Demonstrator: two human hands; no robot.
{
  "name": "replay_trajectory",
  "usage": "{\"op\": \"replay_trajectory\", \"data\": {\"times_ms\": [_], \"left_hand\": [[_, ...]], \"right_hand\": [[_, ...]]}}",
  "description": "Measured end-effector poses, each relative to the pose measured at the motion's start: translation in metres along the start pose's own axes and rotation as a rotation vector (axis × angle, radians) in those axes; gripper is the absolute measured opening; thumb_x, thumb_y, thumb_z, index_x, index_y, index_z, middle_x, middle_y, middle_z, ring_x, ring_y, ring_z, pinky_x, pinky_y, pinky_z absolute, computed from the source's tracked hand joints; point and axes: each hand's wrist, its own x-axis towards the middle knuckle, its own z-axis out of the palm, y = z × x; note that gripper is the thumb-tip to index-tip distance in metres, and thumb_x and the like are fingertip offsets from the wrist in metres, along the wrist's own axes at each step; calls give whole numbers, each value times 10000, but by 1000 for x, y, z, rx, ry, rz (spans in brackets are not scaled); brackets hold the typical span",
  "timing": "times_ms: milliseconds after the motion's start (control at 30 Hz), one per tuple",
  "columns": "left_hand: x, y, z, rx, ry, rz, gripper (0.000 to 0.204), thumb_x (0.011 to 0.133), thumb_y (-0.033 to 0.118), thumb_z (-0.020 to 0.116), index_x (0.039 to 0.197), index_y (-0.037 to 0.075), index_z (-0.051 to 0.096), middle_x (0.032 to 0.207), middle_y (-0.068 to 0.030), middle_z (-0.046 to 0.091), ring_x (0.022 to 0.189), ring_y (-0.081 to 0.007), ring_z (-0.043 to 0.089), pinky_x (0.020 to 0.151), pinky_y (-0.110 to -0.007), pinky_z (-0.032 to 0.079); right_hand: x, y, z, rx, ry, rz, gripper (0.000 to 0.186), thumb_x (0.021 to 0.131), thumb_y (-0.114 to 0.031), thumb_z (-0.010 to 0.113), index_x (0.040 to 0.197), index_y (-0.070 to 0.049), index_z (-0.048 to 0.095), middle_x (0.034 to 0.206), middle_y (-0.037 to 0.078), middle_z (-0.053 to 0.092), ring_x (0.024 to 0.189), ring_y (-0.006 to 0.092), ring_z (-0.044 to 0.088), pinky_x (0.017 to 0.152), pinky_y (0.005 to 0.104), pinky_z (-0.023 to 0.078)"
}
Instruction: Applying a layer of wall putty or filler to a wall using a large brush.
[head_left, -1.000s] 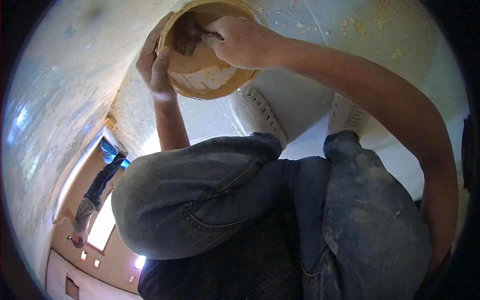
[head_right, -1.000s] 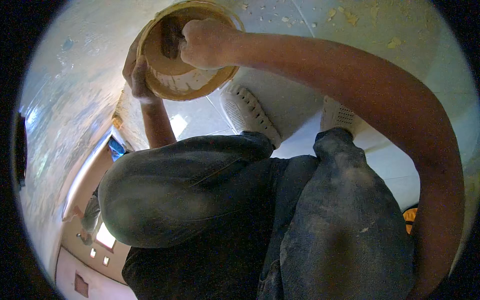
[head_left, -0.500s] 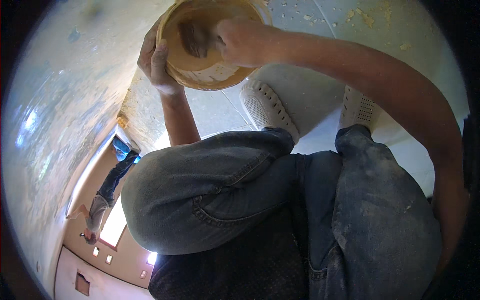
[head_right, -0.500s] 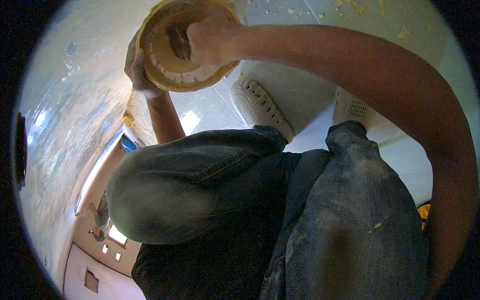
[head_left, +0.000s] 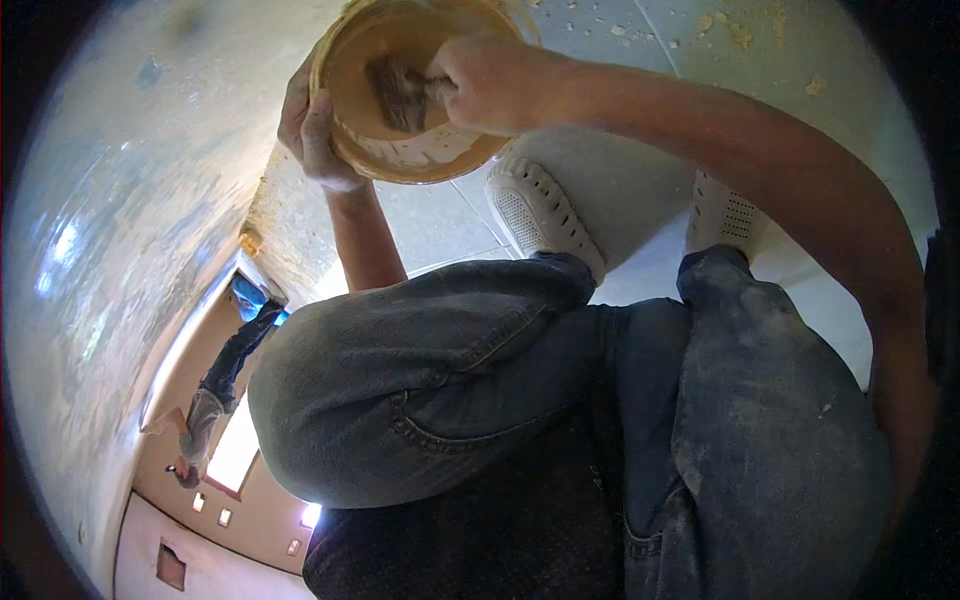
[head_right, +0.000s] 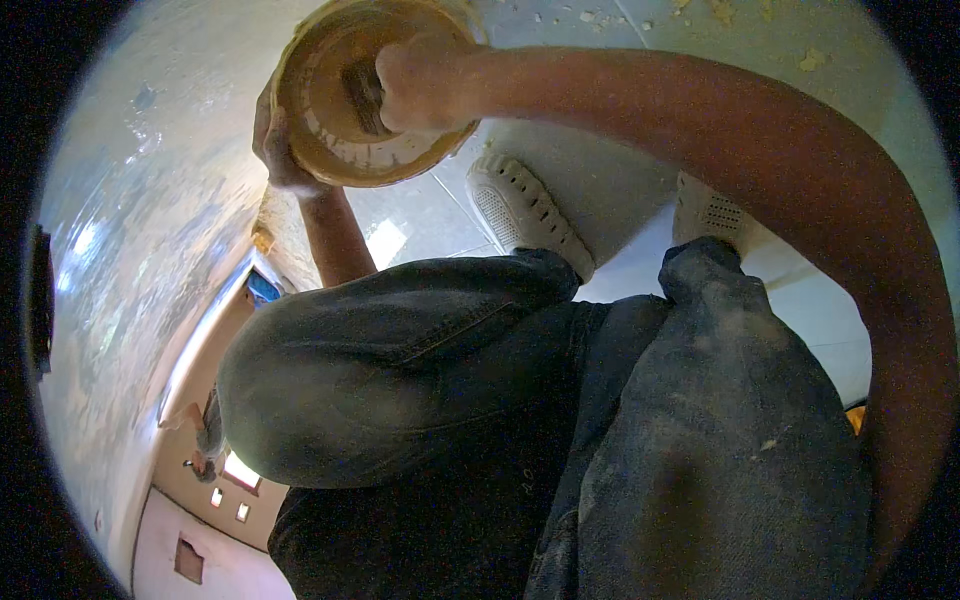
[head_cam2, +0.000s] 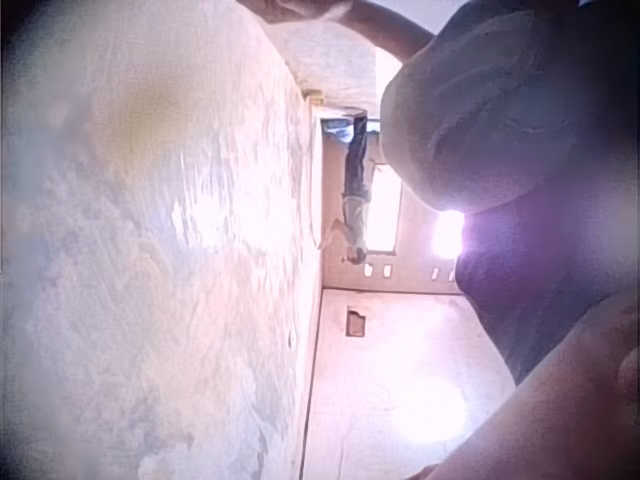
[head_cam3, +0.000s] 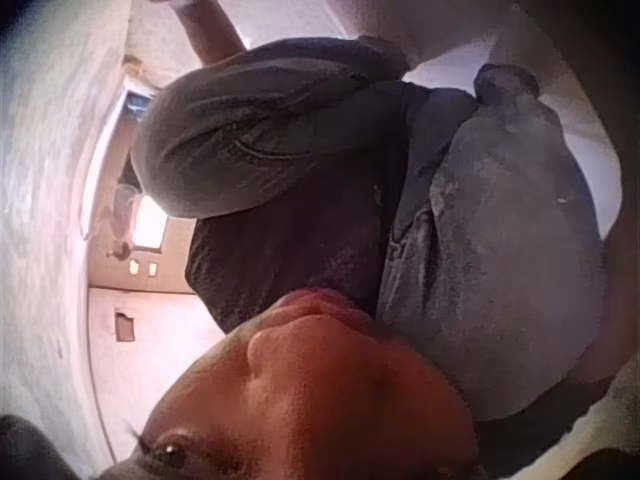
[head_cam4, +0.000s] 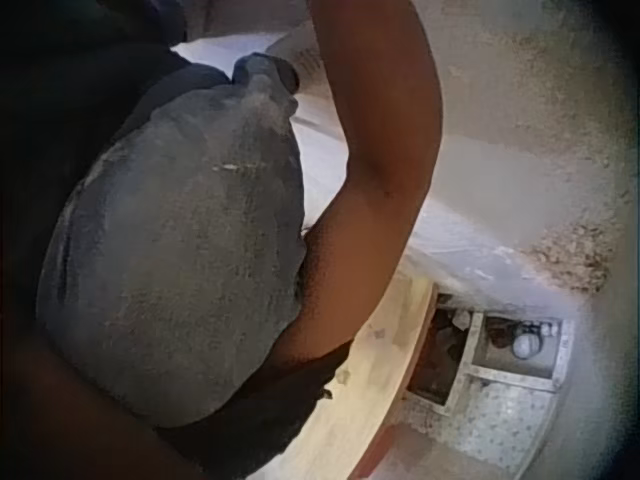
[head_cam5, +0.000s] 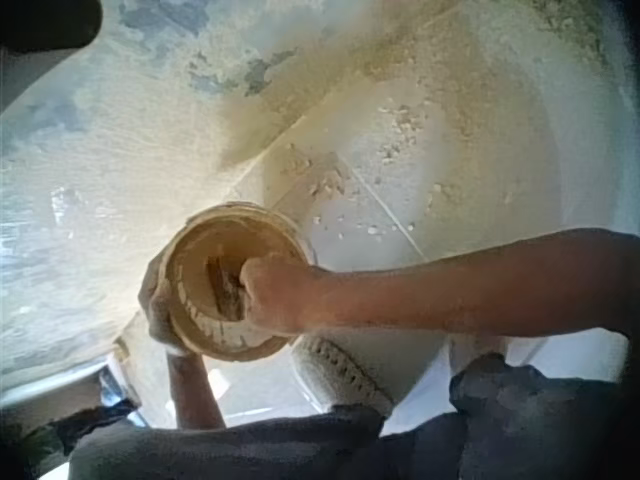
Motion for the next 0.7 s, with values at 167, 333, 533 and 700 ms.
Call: {"op": "replay_trajectory", "data": {"times_ms": [167, 333, 533, 700], "left_hand": [[3, 3, 5, 5, -37, 92, 433, 957, 183, 392, 1172, -164, 534, 1100, -289, 615, 1007, -369, 624, 896, -416, 509], [6, 7, 11, 33, -1, 59, 438, 914, 201, 416, 1074, -159, 609, 1065, -278, 635, 951, -322, 646, 836, -378, 519], [7, 7, 11, -5, 27, 20, 442, 914, 205, 404, 1074, -148, 617, 1044, -263, 640, 919, -289, 649, 788, -360, 528], [4, 3, 7, 39, 42, 70, 440, 940, 202, 380, 1067, -147, 616, 1056, -270, 635, 921, -308, 652, 782, -377, 540]], "right_hand": [[5, -1, -1, -12, 200, 14, 258, 863, -133, 513, 970, 52, 658, 916, 270, 654, 892, 408, 637, 828, 483, 484], [-9, -2, 26, 46, 145, 66, 268, 854, -155, 540, 982, 52, 652, 903, 271, 650, 886, 406, 639, 824, 478, 486], [-8, -12, 1, -42, -31, 36, 299, 808, -167, 565, 992, 50, 656, 902, 261, 660, 888, 396, 649, 820, 456, 501], [-1, -21, -13, -205, -162, 2, 328, 779, -152, 561, 1016, 57, 650, 898, 255, 669, 904, 381, 656, 823, 434, 512]]}}
